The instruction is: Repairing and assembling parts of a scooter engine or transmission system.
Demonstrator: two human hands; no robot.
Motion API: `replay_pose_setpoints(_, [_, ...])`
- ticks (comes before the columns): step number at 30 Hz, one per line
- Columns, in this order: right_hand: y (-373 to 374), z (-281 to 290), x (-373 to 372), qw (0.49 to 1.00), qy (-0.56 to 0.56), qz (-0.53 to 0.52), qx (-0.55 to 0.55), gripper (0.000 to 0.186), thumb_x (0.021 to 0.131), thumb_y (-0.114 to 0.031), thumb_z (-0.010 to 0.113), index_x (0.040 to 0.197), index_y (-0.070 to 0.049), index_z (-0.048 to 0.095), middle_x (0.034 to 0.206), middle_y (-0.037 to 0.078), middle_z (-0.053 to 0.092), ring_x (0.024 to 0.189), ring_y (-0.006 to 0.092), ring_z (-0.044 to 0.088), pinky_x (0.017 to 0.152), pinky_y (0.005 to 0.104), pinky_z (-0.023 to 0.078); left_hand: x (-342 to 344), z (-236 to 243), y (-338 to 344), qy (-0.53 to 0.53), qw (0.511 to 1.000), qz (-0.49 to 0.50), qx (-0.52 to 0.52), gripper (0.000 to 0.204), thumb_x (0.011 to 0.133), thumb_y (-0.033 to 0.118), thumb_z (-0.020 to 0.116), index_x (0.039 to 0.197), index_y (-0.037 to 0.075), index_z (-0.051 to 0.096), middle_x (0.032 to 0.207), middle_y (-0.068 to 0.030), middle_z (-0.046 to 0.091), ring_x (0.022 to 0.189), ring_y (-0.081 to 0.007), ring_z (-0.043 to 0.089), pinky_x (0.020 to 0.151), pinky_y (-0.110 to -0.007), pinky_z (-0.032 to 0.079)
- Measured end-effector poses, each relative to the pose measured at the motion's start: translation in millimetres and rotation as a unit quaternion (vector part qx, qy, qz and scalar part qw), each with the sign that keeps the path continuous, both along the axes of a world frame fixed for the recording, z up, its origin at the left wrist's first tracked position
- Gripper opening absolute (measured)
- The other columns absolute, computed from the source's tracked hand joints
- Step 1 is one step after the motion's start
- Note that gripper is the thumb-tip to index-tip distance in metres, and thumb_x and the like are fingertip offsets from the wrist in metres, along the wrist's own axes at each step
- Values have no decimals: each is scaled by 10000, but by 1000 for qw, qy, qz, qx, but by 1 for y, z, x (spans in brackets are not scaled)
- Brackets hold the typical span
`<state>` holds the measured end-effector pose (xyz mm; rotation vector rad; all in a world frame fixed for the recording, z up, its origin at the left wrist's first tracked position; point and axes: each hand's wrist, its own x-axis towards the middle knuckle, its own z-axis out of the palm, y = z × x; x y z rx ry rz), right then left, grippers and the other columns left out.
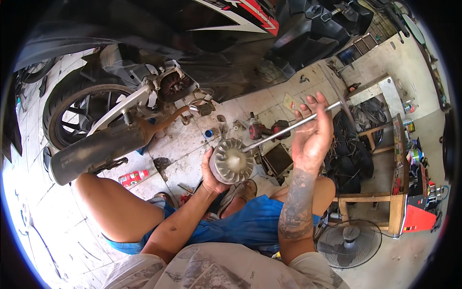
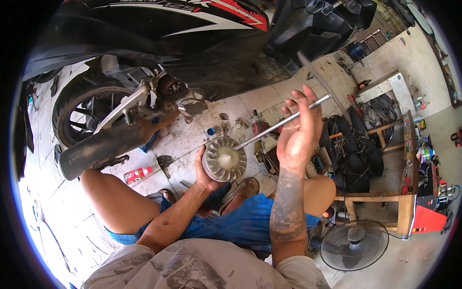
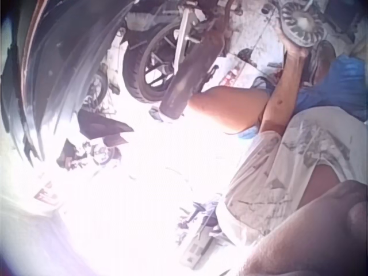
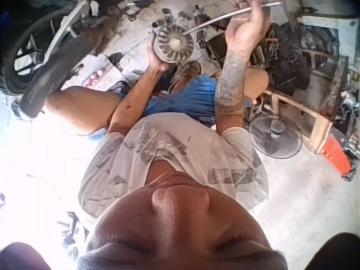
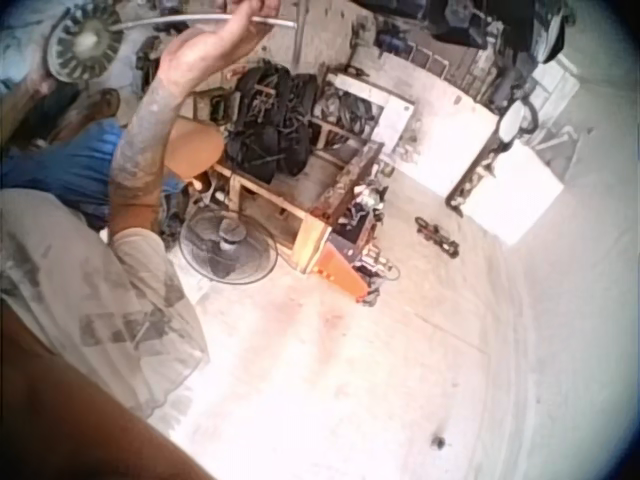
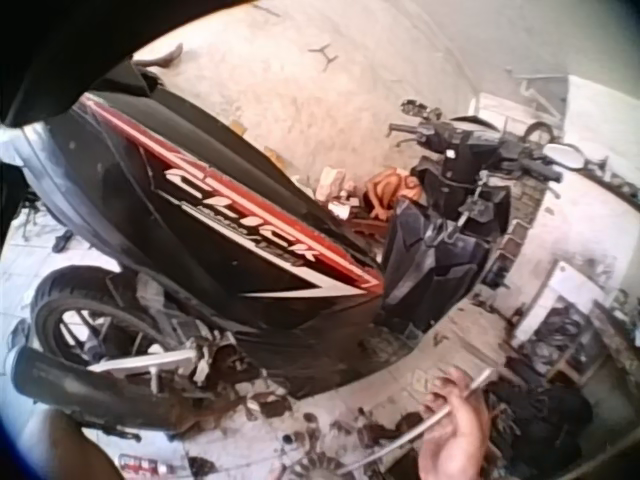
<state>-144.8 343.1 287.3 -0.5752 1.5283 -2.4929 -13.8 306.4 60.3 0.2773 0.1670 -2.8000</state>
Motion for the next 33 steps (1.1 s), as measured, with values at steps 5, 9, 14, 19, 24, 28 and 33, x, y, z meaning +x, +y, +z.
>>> replay_pose_setpoints(5, [6, -21, -25, 998, 23, 5, -51, 226, 877, -133, 684, 1033, -68, 534, 898, 6, 512, 815, 119, 469, 750, 313, 400, 2, 0, 0, 11, 1000, -7, 25, 740, 820, 679, 438, 1292, 115, 521, 1250, -155, 571, 1145, -345, 545, 963, -555, 427])
replay_pose_setpoints(9, [8, -27, -32, 992, 47, 58, -102, 279, 931, -266, 617, 1038, -23, 533, 889, 35, 537, 794, 139, 493, 774, 332, 435, -1, 3, 0, 13, 1000, -13, 23, 741, 823, 672, 443, 1302, 111, 513, 1267, -166, 561, 1159, -354, 537, 977, -565, 416])
replay_pose_setpoints(14, [6, -5, -14, 989, 57, 128, -46, 426, 964, -270, 552, 1257, 36, 509, 1051, 94, 592, 906, 179, 545, 788, 321, 453, 1, 0, -1, 7, 999, -14, 30, 736, 829, 664, 443, 1304, 106, 513, 1271, -174, 557, 1159, -358, 538, 979, -564, 417])
replay_pose_setpoints(19, [10, -2, -20, 986, 152, 59, 40, 365, 911, -167, 619, 1217, 15, 541, 1009, 65, 588, 878, 116, 533, 744, 271, 437, -1, -8, -2, 12, 999, -19, 31, 732, 830, 663, 444, 1299, 105, 517, 1262, -178, 561, 1143, -358, 548, 974, -557, 424])
replay_pose_setpoints(24, [23, 12, -29, 985, 45, 162, -40, 316, 941, -360, 567, 882, -50, 569, 612, -35, 388, 533, 65, 349, 508, 227, 308, 0, -8, -3, 10, 999, -32, 34, 711, 829, 657, 453, 1273, 109, 542, 1240, -165, 578, 1125, -348, 562, 961, -547, 437])
replay_pose_setpoints(28, [31, 26, -17, 977, 17, 182, -111, 533, 974, -530, 410, 643, -115, 457, 510, -47, 261, 430, 67, 218, 407, 223, 220, -3, -8, -2, 8, 999, -32, 34, 658, 849, 615, 448, 1264, 115, 548, 1229, -144, 584, 1119, -344, 563, 954, -546, 441])
replay_pose_setpoints(33, [32, 39, -2, 962, 35, 238, -128, 529, 990, -524, 368, 635, -133, 396, 522, -38, 253, 434, 67, 222, 410, 224, 233, -5, -3, -2, 26, 999, -18, 35, 650, 862, 587, 444, 1279, 98, 536, 1251, -159, 574, 1143, -354, 551, 977, -537, 434])
